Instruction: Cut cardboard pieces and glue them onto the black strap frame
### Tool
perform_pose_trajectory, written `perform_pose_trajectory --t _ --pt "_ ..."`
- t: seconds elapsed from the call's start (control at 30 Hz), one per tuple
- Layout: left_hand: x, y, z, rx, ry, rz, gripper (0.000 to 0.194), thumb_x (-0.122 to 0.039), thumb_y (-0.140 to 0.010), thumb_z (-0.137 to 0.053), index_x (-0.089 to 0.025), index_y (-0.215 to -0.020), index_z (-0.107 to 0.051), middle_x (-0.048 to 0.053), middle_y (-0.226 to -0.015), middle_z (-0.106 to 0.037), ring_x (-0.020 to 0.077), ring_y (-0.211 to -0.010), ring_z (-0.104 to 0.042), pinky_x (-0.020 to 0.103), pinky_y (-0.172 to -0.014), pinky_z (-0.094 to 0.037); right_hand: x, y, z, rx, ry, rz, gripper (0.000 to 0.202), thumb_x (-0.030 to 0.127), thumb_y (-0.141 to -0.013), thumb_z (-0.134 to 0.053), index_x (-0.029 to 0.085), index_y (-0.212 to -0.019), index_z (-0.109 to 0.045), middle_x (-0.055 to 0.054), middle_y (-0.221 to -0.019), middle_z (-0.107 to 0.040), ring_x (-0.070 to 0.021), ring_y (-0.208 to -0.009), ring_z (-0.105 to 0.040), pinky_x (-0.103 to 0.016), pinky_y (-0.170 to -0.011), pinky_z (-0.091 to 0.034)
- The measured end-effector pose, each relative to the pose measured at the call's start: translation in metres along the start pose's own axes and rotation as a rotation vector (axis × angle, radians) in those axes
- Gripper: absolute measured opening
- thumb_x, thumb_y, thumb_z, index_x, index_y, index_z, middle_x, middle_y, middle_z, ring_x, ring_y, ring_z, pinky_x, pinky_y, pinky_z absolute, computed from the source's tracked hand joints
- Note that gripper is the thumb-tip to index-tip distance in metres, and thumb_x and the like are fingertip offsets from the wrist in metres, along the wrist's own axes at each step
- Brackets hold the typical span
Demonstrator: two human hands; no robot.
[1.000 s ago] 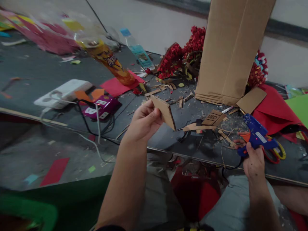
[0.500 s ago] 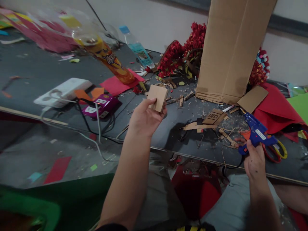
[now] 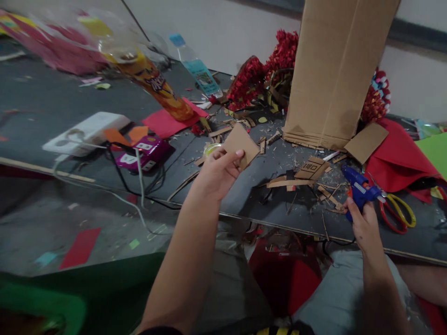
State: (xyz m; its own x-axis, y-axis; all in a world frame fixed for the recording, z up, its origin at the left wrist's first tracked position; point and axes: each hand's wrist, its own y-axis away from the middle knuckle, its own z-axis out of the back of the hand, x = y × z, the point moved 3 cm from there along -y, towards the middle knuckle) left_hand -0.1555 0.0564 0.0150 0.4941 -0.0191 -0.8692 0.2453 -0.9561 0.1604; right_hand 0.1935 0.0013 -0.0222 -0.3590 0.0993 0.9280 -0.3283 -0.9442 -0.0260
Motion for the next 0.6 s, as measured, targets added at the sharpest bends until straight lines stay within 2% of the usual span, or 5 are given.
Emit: perform_pose_trajectory --t 0.13,0.23,0.4,0.6 --pt "0.003 0.003 -0.001 0.099 -0.200 -0.004 0.032 -0.024 -0.051 -0.080 -0.017 -0.075 -0.060 -0.002 -0.071 -0.065 0.0113 -0.068 -0.061 0.020 -0.062 -0.048 0.000 -0.001 0.000 0.016 0.066 0.020 0.033 0.055 -0.077 -0.062 0.023 -0.085 -0.056 0.000 -0.076 -0.057 -0.0189 -0.067 -0.054 -0.037 -0.068 -0.043" --pt "0.005 0.006 -0.006 0.204 -0.339 -0.013 0.031 -0.024 -0.052 -0.080 -0.018 -0.067 -0.054 -0.004 -0.065 -0.058 0.0094 -0.062 -0.055 0.020 -0.057 -0.044 0.002 0.000 -0.001 0.020 0.080 0.029 0.034 0.055 -0.077 -0.061 0.023 -0.086 -0.055 0.000 -0.075 -0.057 -0.0187 -0.066 -0.053 -0.037 -0.068 -0.044" --pt "0.012 0.007 -0.014 0.373 -0.492 -0.067 0.030 -0.026 -0.060 -0.076 -0.018 -0.068 -0.048 -0.006 -0.064 -0.050 0.0071 -0.058 -0.046 0.019 -0.053 -0.036 0.004 0.002 -0.002 0.052 0.108 0.022 0.037 0.056 -0.077 -0.061 0.023 -0.093 -0.055 0.000 -0.077 -0.058 -0.0190 -0.068 -0.054 -0.037 -0.071 -0.044" --pt "0.012 0.007 -0.011 0.394 -0.623 -0.109 0.028 -0.030 -0.065 -0.074 -0.019 -0.068 -0.048 -0.006 -0.063 -0.044 0.0074 -0.057 -0.041 0.020 -0.051 -0.030 0.004 0.003 0.001 0.041 0.131 0.023 0.038 0.057 -0.076 -0.061 0.023 -0.093 -0.058 0.000 -0.077 -0.060 -0.0190 -0.068 -0.054 -0.036 -0.069 -0.044"
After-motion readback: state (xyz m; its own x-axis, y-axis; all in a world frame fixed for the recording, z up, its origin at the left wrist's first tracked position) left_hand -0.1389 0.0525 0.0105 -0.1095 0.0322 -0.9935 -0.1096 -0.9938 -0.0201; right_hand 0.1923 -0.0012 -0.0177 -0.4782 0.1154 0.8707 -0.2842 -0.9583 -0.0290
